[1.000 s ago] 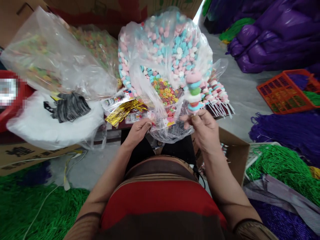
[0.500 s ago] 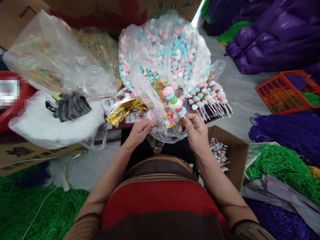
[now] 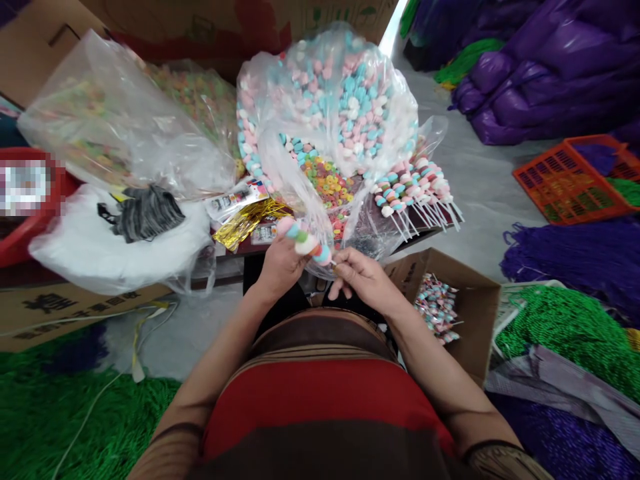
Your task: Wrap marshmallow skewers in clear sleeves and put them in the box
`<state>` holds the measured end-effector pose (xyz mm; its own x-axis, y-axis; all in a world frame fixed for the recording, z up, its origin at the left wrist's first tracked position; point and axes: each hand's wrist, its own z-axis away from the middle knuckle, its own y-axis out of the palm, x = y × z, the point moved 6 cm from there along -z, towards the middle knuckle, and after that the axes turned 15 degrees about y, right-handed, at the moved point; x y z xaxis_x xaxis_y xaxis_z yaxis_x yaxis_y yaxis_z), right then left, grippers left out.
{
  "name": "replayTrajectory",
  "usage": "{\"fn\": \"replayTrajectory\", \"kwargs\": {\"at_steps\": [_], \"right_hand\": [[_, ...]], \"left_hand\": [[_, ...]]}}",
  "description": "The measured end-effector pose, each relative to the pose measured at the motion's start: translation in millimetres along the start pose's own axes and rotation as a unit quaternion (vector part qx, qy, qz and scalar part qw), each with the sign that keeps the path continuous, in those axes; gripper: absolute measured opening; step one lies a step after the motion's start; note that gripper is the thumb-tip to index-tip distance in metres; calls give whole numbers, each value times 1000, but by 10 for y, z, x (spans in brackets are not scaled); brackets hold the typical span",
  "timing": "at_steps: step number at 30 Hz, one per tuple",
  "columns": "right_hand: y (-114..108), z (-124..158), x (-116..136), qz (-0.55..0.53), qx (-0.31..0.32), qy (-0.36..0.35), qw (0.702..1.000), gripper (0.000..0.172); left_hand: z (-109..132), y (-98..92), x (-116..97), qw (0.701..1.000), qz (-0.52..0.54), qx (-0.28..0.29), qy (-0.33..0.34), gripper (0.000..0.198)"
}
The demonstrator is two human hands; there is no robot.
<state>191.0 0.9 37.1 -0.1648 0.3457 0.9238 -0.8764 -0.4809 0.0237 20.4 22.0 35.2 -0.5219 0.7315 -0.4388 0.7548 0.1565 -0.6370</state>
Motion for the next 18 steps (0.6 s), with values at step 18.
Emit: {"fn": "replayTrajectory", "kwargs": {"at_steps": [18], "right_hand": [[-831, 396, 281, 5, -203, -123, 971, 34]], "left_hand": [[230, -3, 341, 816, 439, -242, -288, 48]]}}
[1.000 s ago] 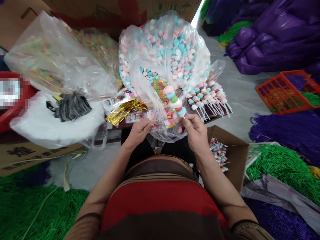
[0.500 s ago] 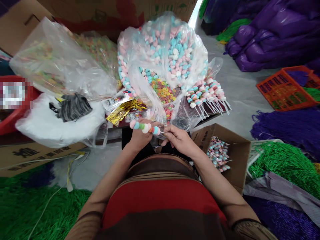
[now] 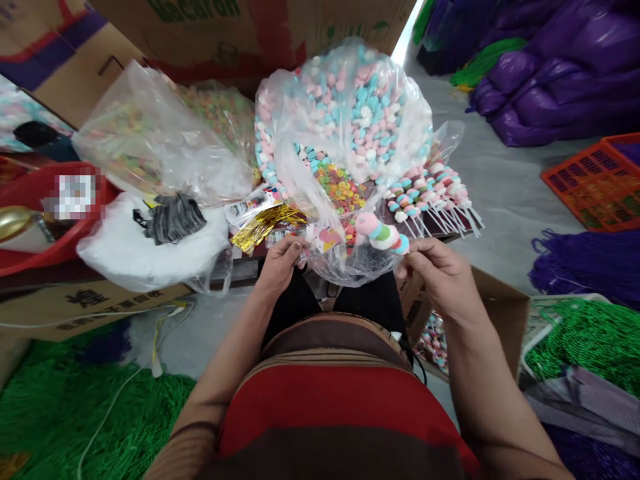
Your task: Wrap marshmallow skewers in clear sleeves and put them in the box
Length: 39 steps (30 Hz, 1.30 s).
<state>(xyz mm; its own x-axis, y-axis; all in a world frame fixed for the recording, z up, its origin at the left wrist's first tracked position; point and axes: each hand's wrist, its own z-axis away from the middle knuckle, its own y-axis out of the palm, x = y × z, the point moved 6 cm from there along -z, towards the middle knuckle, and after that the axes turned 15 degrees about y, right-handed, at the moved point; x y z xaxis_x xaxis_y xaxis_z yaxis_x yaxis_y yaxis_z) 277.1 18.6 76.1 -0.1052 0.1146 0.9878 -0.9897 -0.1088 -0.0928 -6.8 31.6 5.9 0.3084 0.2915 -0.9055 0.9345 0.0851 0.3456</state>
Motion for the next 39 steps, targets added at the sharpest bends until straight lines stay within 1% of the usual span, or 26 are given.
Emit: {"fn": "replayTrajectory", "kwargs": {"at_steps": [3, 7, 10, 14, 16, 19, 24, 29, 35, 39], "right_hand": [[-52, 17, -19, 60, -17, -22, 998, 31], [-129, 11, -31, 137, -42, -47, 989, 27], [-187, 5, -2, 208, -49, -74, 974, 23], [-238, 4, 85, 276, -47, -135, 950, 19], [-278, -2, 115, 291, -56, -154, 942, 18], [-339, -24, 116, 307, -71, -157, 936, 18], [-356, -33, 68, 303, -56, -138, 941, 19], [-312, -8, 9, 303, -15, -111, 946, 26], [-290, -2, -75, 345, -12, -141, 928, 34], [-245, 13, -142, 339, 8, -137, 931, 41]], "left_hand": [[2, 30, -34, 1000, 15, 22, -3, 50], [0, 52, -84, 999, 7, 50, 2, 50], [4, 33, -73, 998, -9, 64, 5, 50], [-11, -22, -45, 994, -51, 94, 6, 45], [-31, -33, -55, 990, -78, 116, 8, 42], [-65, -15, -98, 983, -111, 145, 14, 43], [-74, 49, -147, 969, -148, 195, 36, 42], [-77, 57, -182, 961, -176, 205, 56, 42], [-87, 165, -259, 944, -200, 247, 89, 40], [-94, 202, -269, 940, -217, 247, 89, 40]]}}
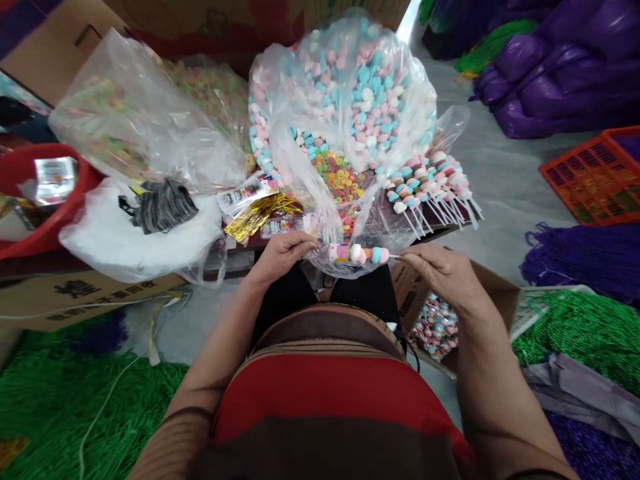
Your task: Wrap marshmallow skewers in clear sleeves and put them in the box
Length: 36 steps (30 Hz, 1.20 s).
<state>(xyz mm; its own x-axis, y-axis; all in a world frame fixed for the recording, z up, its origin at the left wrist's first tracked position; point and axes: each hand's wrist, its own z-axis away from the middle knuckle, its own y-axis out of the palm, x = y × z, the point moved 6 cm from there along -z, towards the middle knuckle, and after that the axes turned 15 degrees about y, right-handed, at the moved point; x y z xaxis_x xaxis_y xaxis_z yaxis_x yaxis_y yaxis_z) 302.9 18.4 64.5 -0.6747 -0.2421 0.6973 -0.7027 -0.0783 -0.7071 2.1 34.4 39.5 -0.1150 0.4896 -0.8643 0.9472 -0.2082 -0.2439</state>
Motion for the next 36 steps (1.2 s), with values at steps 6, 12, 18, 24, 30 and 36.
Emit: {"fn": "replayTrajectory", "kwargs": {"at_steps": [6, 12, 18, 24, 30, 36], "right_hand": [[136, 69, 8, -71, 28, 61, 995, 44], [367, 94, 30, -251, 21, 166, 954, 40], [677, 83, 74, -387, 40, 210, 897, 41], [805, 99, 170, -400, 71, 204, 891, 41], [948, 151, 282, -440, 58, 212, 871, 31], [1292, 178, 433, -536, 71, 236, 807, 36]], "left_hand": [[-23, 76, 25, 982, 160, -48, -89, 45], [-61, 156, -37, 917, 363, -101, -129, 85], [-114, 138, -221, 901, 407, -136, -68, 90], [-237, 150, -384, 911, 372, -162, -67, 62], [-296, 259, -314, 939, 291, -174, -53, 42], [-193, 250, -259, 955, 224, -186, -53, 39]]}}
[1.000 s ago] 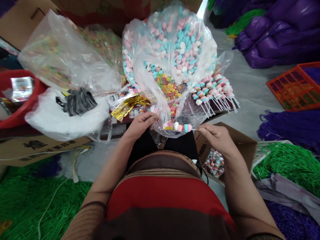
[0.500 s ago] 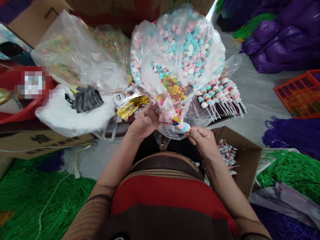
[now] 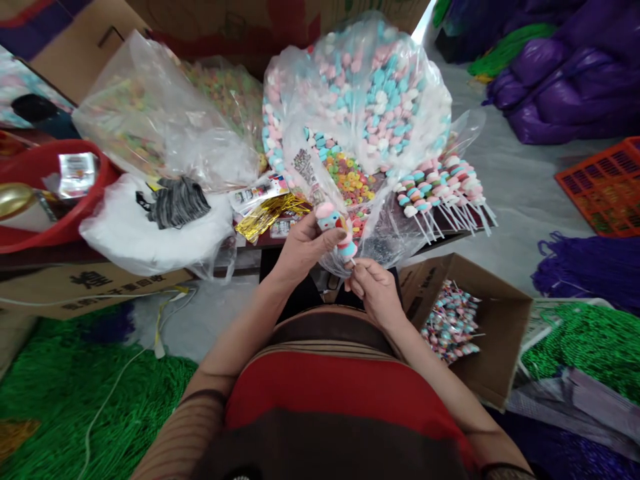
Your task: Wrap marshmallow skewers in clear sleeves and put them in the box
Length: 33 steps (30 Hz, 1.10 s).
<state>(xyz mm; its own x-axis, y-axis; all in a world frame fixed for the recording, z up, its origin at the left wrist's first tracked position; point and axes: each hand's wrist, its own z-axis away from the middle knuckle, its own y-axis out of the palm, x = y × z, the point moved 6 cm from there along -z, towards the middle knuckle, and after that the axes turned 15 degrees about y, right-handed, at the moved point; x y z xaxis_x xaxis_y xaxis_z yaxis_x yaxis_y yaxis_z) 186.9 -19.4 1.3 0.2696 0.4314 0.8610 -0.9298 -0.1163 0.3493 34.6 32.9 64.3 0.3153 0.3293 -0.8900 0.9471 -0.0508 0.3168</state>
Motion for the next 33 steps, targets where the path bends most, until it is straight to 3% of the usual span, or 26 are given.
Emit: {"fn": "replayTrajectory", "kwargs": {"at_steps": [5, 8, 12, 15, 19, 22, 25, 28, 31, 33], "right_hand": [[12, 4, -43, -10, 33, 20, 999, 37], [41, 18, -41, 14, 49, 38, 998, 40], [124, 25, -33, -4, 58, 39, 998, 41], [159, 15, -27, -31, 61, 33, 997, 41], [115, 3, -22, -48, 67, 37, 996, 41], [45, 4, -8, -18, 57, 39, 997, 40], [-12, 9, 30, 14, 29, 29, 999, 36], [-42, 16, 83, 29, -22, -1, 999, 33], [-19, 14, 92, 37, -62, -21, 997, 37], [30, 2, 60, 28, -49, -6, 998, 41]], "left_hand": [[3, 99, -275, 997, 60, 49, 16, 66], [-17, 229, -325, 993, 118, 28, 3, 62], [70, 347, -99, 993, 110, -1, -36, 48], [207, 354, 124, 992, 89, 36, -81, 47], [206, 264, 47, 987, 108, 101, -71, 74], [8, 112, -235, 992, 122, 22, -5, 80], [-147, 75, -388, 991, 116, -58, 30, 60], [-150, 147, -295, 983, 129, -133, 17, 35], [-47, 278, -121, 975, 144, -167, -2, 40], [17, 340, -45, 976, 140, -165, -12, 40]]}}
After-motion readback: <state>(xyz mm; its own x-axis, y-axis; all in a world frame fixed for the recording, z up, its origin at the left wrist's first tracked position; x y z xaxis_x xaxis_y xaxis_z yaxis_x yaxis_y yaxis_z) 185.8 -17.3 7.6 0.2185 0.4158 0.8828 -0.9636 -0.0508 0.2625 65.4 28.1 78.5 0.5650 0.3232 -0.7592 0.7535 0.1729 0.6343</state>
